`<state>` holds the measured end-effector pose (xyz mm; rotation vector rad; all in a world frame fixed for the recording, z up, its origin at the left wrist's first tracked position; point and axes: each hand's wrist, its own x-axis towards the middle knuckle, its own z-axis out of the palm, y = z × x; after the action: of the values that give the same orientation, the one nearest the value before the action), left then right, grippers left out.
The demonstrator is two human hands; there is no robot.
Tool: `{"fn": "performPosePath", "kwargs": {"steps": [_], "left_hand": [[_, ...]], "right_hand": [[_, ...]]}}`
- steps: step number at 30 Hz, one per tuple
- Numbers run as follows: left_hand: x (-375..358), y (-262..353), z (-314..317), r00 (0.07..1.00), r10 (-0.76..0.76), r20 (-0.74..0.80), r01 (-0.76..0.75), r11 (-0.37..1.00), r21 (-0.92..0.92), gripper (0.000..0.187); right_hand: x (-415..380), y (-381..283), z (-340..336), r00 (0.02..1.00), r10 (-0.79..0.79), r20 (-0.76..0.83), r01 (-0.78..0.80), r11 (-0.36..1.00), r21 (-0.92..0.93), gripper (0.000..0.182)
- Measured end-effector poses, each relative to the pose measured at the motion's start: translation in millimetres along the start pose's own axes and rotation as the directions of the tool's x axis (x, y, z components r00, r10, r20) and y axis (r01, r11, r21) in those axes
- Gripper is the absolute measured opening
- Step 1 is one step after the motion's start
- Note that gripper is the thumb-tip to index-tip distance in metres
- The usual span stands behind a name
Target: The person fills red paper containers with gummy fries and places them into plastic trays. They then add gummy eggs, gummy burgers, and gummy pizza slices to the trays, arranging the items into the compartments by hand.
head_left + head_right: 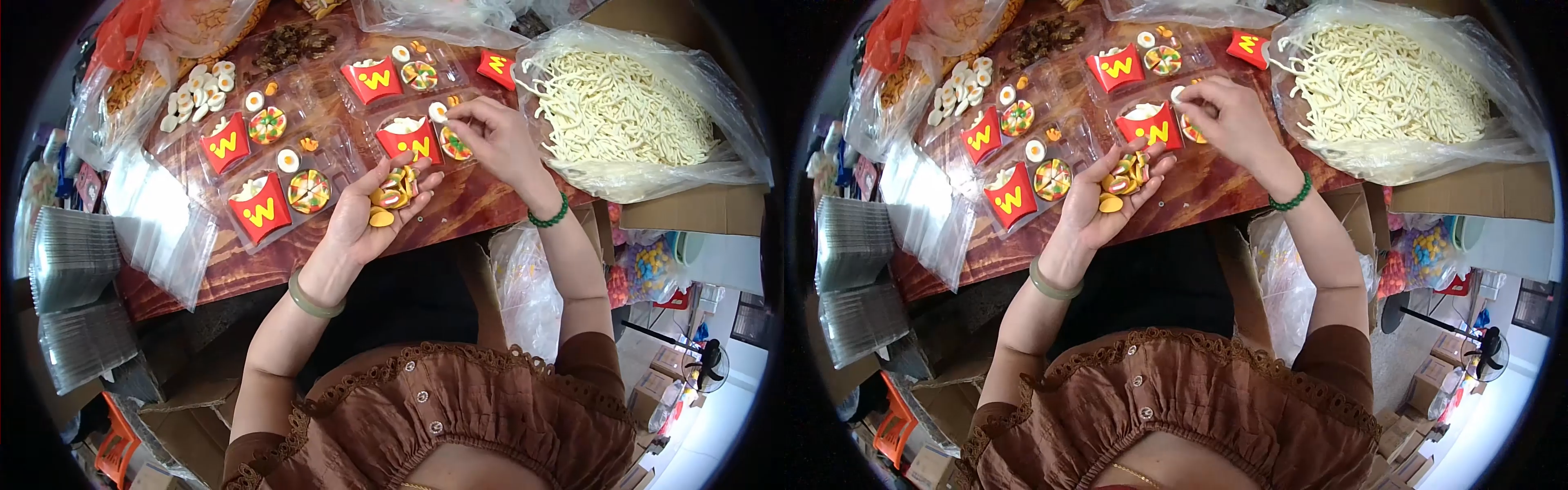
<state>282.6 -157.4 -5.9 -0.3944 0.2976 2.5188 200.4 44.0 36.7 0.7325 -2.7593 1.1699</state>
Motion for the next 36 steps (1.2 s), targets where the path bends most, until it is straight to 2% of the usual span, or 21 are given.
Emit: {"fn": "performPosePath", "kwargs": {"steps": [1,3,5,7,8,9,11,13,15,16,20,23,25,26,28,30,32,34,35,36], "left_hand": [[-1.0,1.5,2.1,1.000,0.012,0.027,-0.013,1.000,0.028,0.037],[-3.4,5.3,4.2,0.998,0.033,0.056,-0.037,0.997,0.063,0.037],[-8.6,10.5,4.6,0.995,0.096,-0.024,-0.094,0.993,0.068,0.036],[-13.4,16.6,4.6,0.991,0.133,-0.034,-0.130,0.989,0.067,0.036],[-15.9,19.4,4.3,0.987,0.153,-0.043,-0.150,0.987,0.066,0.035],[-18.3,22.3,4.2,0.984,0.172,-0.052,-0.168,0.984,0.065,0.035],[-23.2,30.3,4.5,0.975,0.214,-0.061,-0.209,0.975,0.079,0.033],[-29.2,37.5,7.0,0.969,0.230,-0.089,-0.208,0.956,0.206,0.032],[-34.0,43.1,8.6,0.966,0.235,-0.110,-0.209,0.956,0.206,0.030],[-36.8,47.0,7.0,0.968,0.231,-0.098,-0.200,0.946,0.254,0.030],[-39.3,52.9,-0.3,0.962,0.251,-0.109,-0.202,0.918,0.341,0.026],[-32.0,54.4,-12.1,0.958,0.272,-0.091,-0.232,0.920,0.317,0.022],[-34.0,56.3,-9.4,0.957,0.277,-0.087,-0.239,0.921,0.308,0.020],[-35.3,57.1,-7.5,0.957,0.278,-0.087,-0.240,0.923,0.302,0.019],[-37.3,59.0,-2.0,0.965,0.249,-0.086,-0.218,0.938,0.271,0.019],[-36.5,63.0,-2.5,0.971,0.222,-0.084,-0.196,0.950,0.242,0.020],[-34.3,69.6,-10.1,0.968,0.252,-0.023,-0.223,0.894,0.388,0.022],[-38.6,73.6,-7.3,0.959,0.278,-0.063,-0.226,0.876,0.426,0.022],[-40.9,75.9,-6.6,0.948,0.302,-0.102,-0.223,0.856,0.466,0.023],[-43.3,78.0,-8.3,0.945,0.310,-0.104,-0.229,0.856,0.463,0.023]], "right_hand": [[2.3,-19.1,-2.6,0.990,-0.038,0.139,0.027,0.997,0.075,0.013],[3.9,-34.7,7.4,0.943,-0.123,0.310,0.047,0.969,0.242,0.013],[10.4,-43.6,13.6,0.916,-0.213,0.341,0.131,0.960,0.247,0.013],[19.1,-55.0,22.1,0.892,-0.035,0.451,-0.149,0.918,0.367,0.016],[24.1,-62.7,20.3,0.861,0.046,0.507,-0.201,0.945,0.256,0.015],[27.3,-65.0,25.1,0.858,0.031,0.514,-0.191,0.946,0.261,0.015],[33.7,-66.5,36.2,0.903,-0.119,0.413,0.012,0.968,0.252,0.010],[45.2,-68.1,42.5,0.877,-0.152,0.455,0.061,0.976,0.209,0.008],[53.1,-72.3,44.8,0.802,-0.007,0.597,-0.320,0.839,0.440,0.009],[57.9,-70.1,46.6,0.815,-0.044,0.578,-0.220,0.899,0.379,0.011],[64.0,-74.8,51.7,0.832,-0.070,0.550,-0.171,0.911,0.375,0.014],[62.4,-84.4,49.3,0.865,-0.064,0.498,-0.110,0.944,0.312,0.016],[60.0,-92.6,42.5,0.890,-0.217,0.402,0.140,0.967,0.212,0.016],[60.7,-90.9,42.9,0.887,-0.220,0.406,0.143,0.967,0.211,0.016],[61.5,-86.9,44.4,0.819,-0.396,0.416,0.376,0.917,0.133,0.017],[63.5,-90.0,42.2,0.809,-0.408,0.424,0.391,0.911,0.130,0.017],[66.2,-97.2,40.8,0.796,-0.421,0.436,0.406,0.904,0.132,0.018],[69.8,-104.6,40.7,0.815,-0.298,0.498,0.222,0.953,0.207,0.017],[73.0,-105.2,43.6,0.810,-0.304,0.502,0.227,0.951,0.209,0.017],[76.1,-104.4,47.7,0.801,-0.384,0.460,0.328,0.923,0.200,0.015]]}}
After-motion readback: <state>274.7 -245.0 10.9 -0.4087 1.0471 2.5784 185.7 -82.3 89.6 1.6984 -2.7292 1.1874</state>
